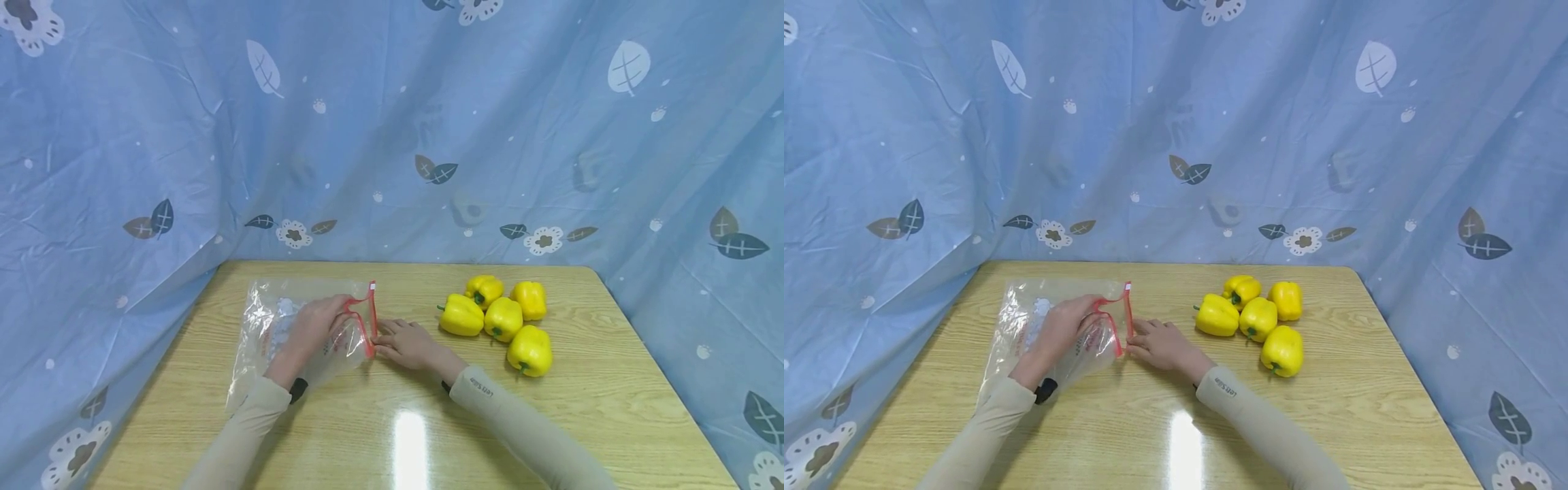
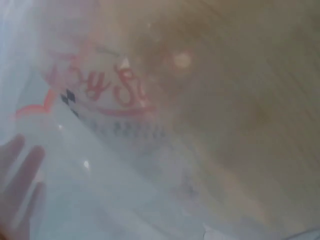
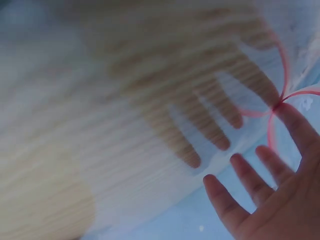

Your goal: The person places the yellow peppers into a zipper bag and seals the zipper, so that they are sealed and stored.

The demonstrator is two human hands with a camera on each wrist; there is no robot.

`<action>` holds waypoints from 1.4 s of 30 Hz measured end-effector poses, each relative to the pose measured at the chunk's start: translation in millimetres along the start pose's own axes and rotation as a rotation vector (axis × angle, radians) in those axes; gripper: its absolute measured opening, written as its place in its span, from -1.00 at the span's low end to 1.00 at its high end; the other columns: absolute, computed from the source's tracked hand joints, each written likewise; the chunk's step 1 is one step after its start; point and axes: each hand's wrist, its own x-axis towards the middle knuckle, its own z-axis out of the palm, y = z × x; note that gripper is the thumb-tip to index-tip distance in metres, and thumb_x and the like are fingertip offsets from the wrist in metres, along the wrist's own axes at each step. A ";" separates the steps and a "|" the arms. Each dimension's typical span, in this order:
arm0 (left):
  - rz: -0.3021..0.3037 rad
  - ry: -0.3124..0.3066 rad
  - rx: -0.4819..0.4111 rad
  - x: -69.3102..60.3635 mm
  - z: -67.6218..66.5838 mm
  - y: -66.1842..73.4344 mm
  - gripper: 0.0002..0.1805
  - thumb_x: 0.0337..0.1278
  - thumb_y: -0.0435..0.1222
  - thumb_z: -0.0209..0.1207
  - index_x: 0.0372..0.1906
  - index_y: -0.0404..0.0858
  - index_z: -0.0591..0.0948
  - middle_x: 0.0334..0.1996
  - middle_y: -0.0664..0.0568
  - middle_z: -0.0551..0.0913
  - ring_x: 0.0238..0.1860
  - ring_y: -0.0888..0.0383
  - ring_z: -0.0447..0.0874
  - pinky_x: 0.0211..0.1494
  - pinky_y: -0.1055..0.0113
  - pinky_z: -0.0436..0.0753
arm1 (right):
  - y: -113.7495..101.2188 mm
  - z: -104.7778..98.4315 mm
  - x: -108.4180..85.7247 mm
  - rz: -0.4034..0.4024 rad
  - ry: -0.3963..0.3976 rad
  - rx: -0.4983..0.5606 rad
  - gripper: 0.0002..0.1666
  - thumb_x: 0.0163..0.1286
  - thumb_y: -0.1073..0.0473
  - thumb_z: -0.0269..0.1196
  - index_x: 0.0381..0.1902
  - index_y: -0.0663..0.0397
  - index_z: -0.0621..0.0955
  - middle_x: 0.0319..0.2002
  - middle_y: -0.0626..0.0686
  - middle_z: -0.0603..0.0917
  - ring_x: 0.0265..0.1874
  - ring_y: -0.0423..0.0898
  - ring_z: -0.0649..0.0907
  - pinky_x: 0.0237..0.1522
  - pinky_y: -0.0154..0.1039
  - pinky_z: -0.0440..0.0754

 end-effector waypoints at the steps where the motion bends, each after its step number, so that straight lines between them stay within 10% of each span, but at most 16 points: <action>1: -0.007 -0.016 0.014 0.3 0.2 0.7 -0.61 0.06 -0.17 0.24 0.01 -0.19 0.50 -0.28 0.05 0.70 -0.38 0.13 0.65 -0.24 0.22 0.61 | -0.9 0.4 -0.6 -0.005 0.017 -0.013 -0.43 0.45 -0.27 -0.24 0.27 -0.31 0.40 0.41 0.00 0.15 0.34 0.05 0.23 0.20 0.13 0.33; 8: -0.142 -0.168 0.088 3.1 0.5 11.4 -0.65 0.30 -0.14 0.02 0.12 -0.15 0.44 -0.05 0.00 0.60 -0.03 -0.02 0.57 0.12 0.00 0.46 | -4.8 1.1 -4.0 -0.034 0.124 -0.050 -0.46 0.41 -0.27 -0.12 0.22 -0.26 0.47 0.43 0.05 0.08 0.30 0.06 0.25 0.11 0.15 0.42; 20: -0.420 -0.182 0.072 5.1 11.2 29.9 -0.63 0.37 -0.10 -0.11 0.19 -0.09 0.37 -0.01 -0.07 0.50 0.02 -0.13 0.48 0.23 -0.06 0.32 | -5.8 3.7 -0.2 -0.012 0.082 -0.008 -0.43 0.39 -0.29 -0.09 0.27 -0.28 0.41 0.45 -0.02 0.04 0.37 0.04 0.19 0.23 0.16 0.28; 42: -0.407 -0.048 -0.025 -0.7 16.3 33.6 -0.64 0.31 -0.07 -0.01 0.14 -0.05 0.46 -0.13 -0.01 0.52 -0.07 -0.01 0.41 0.10 -0.04 0.34 | 1.7 -3.3 -0.4 0.018 0.019 0.147 -0.45 0.49 -0.19 -0.24 0.27 -0.18 0.42 0.45 -0.04 0.06 0.41 0.09 0.11 0.31 0.15 0.16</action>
